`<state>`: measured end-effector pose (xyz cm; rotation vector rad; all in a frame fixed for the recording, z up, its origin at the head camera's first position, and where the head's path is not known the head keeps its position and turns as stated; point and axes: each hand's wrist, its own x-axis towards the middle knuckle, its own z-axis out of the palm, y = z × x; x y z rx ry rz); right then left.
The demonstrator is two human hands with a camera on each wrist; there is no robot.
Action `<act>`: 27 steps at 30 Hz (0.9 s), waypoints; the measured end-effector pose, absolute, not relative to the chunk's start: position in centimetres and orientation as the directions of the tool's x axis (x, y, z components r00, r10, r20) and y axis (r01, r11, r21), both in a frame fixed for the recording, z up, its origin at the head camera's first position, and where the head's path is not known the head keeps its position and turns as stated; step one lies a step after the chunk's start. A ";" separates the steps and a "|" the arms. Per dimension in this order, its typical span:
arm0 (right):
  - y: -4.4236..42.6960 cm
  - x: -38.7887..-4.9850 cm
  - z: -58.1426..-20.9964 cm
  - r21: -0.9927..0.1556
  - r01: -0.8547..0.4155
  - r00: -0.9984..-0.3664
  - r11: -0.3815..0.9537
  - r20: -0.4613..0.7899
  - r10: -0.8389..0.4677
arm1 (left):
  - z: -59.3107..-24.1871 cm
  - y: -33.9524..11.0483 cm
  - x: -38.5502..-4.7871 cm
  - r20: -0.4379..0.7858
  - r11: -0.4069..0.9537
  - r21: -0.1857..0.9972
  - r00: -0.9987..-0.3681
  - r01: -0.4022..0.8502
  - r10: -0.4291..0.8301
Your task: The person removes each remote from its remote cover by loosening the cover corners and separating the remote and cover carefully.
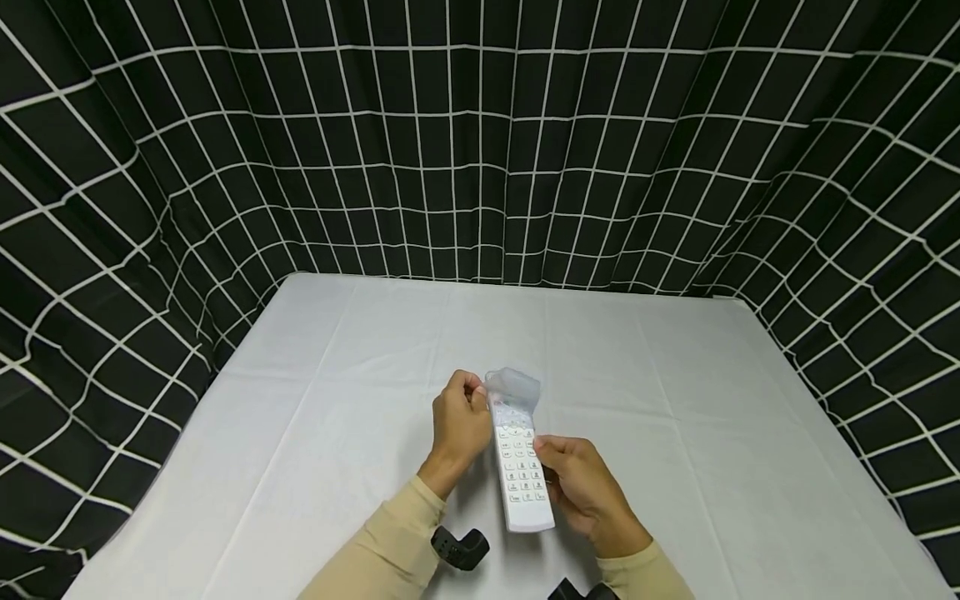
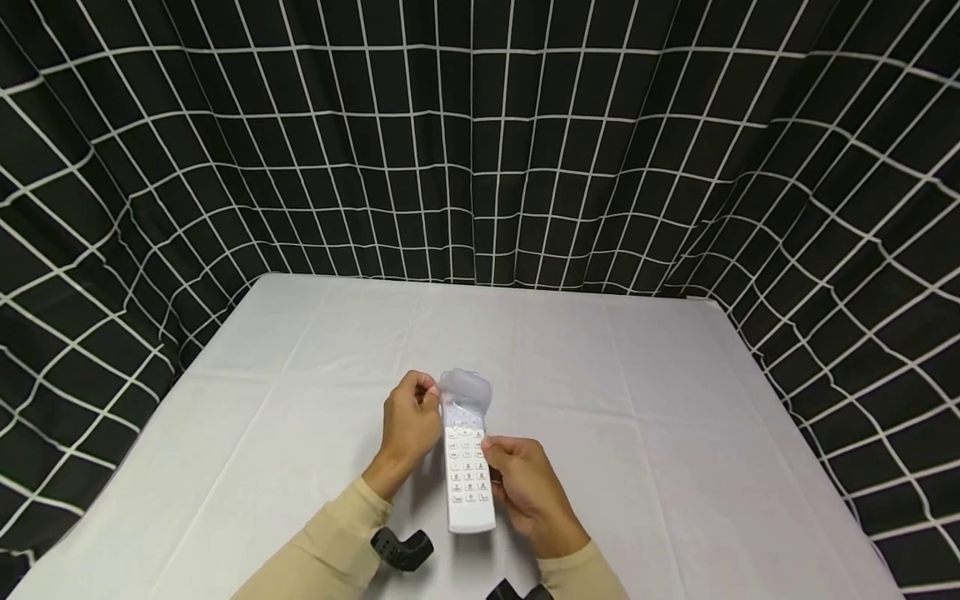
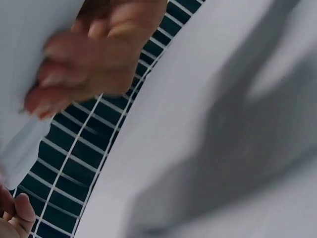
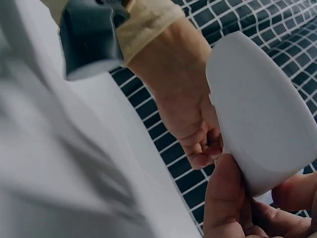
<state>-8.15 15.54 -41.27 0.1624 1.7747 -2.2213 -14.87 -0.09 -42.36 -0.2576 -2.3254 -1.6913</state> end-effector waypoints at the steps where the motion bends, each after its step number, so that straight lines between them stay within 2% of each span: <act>1: 15.6 -8.1 -41.2 -0.939 0.292 -0.951 -0.180 -0.265 -0.160 | -42.4 -0.1 -15.0 0.307 0.312 0.905 -0.952 0.288 -0.014; 11: 15.9 -7.4 -41.4 -0.949 0.294 -0.940 -0.112 -0.265 -0.214 | -42.8 -0.3 -15.5 0.323 0.362 0.889 -0.944 0.279 -0.065; 27: 15.9 -6.7 -41.5 -0.950 0.297 -0.931 -0.099 -0.265 -0.250 | -42.9 -0.8 -16.2 0.253 0.372 0.907 -0.961 0.198 -0.108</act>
